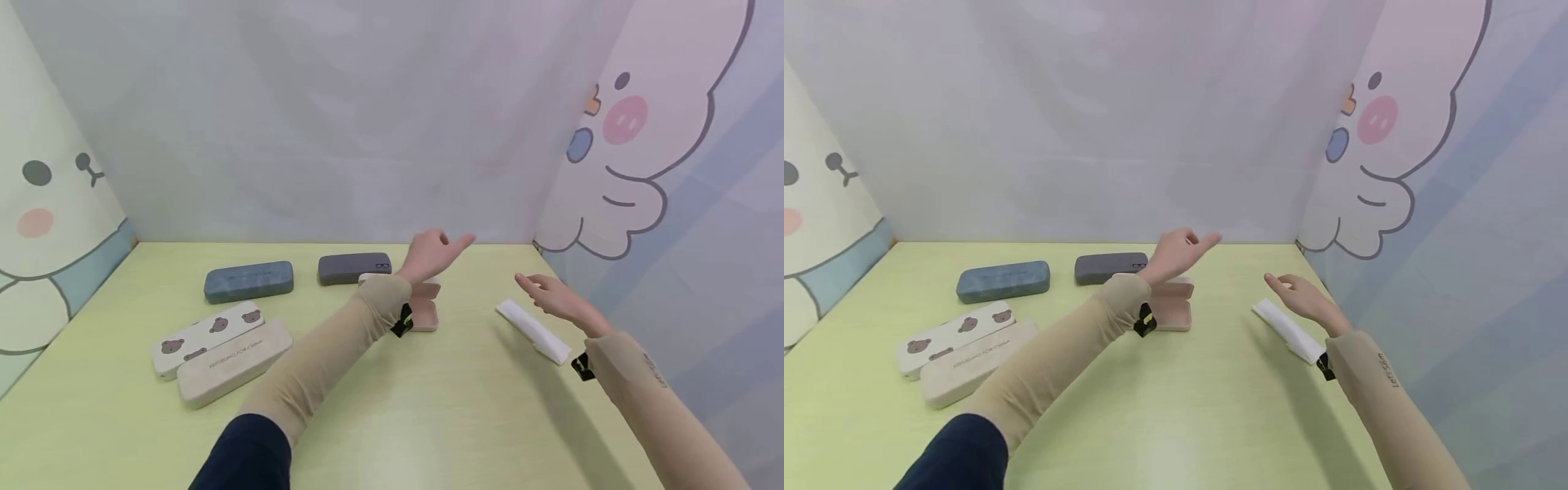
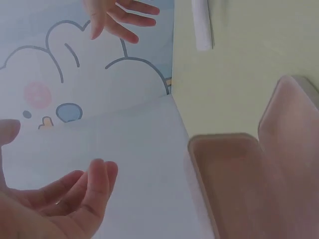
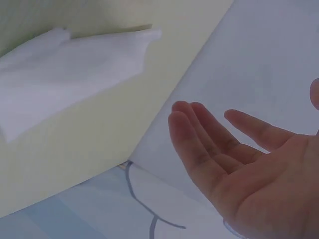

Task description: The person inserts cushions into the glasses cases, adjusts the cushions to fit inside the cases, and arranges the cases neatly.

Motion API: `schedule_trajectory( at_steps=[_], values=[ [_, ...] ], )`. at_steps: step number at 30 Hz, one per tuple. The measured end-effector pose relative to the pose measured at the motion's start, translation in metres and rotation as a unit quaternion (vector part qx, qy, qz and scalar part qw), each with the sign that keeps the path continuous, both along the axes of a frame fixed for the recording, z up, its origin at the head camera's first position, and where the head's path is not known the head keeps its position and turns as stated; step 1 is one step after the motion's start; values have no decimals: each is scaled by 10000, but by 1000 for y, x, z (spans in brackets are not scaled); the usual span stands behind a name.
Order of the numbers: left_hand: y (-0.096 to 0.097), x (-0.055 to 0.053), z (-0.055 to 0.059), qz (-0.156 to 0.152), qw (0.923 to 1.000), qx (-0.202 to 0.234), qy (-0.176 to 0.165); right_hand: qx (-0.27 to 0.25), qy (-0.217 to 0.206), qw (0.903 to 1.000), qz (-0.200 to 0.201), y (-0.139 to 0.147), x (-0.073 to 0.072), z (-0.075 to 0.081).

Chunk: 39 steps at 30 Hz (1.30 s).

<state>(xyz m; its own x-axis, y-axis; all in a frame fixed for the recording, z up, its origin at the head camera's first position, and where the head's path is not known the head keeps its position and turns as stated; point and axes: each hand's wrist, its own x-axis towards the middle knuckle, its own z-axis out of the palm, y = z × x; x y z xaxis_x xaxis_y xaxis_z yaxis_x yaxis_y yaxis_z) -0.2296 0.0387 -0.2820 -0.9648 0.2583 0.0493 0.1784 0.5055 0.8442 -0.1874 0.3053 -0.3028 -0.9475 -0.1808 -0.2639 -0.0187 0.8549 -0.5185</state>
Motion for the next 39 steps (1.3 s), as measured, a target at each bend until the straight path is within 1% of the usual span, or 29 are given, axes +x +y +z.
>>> schedule_trajectory(
  at_steps=[4, 8, 10, 14, 19, 22, 26, 30, 34, 39],
  values=[
    [23, -1, -6, -151, 9998, 129, -68, 80, 62, 9998, -145, 17, 9, -4],
    [43, -3, -12, -189, 9998, 19, 8, 206, 101, 9994, -259, 30, 18, -11],
    [51, -3, -14, -233, 9996, -93, 93, 336, 131, 9988, -321, 36, 21, -15],
    [67, -3, -18, -347, 9993, -123, 71, 626, 242, 9968, -431, 48, 30, -24],
    [86, -5, -29, -430, 9988, -214, 4, 1016, 279, 9931, -512, 57, 40, -33],
    [95, -7, -38, -491, 9977, -459, 35, 1118, 279, 9917, -574, 60, 44, -37],
    [107, -9, -50, -581, 9944, -873, 135, 1086, 287, 9914, -673, 61, 46, -44],
    [117, -9, -63, -650, 9911, -1157, 45, 973, 235, 9915, -830, 60, 52, -50],
    [126, -7, -75, -659, 9855, -1559, -52, 920, 255, 9914, -898, 55, 61, -55],
    [134, -6, -84, -628, 9787, -1950, -100, 855, 348, 9911, -955, 49, 64, -60]
  ],
)
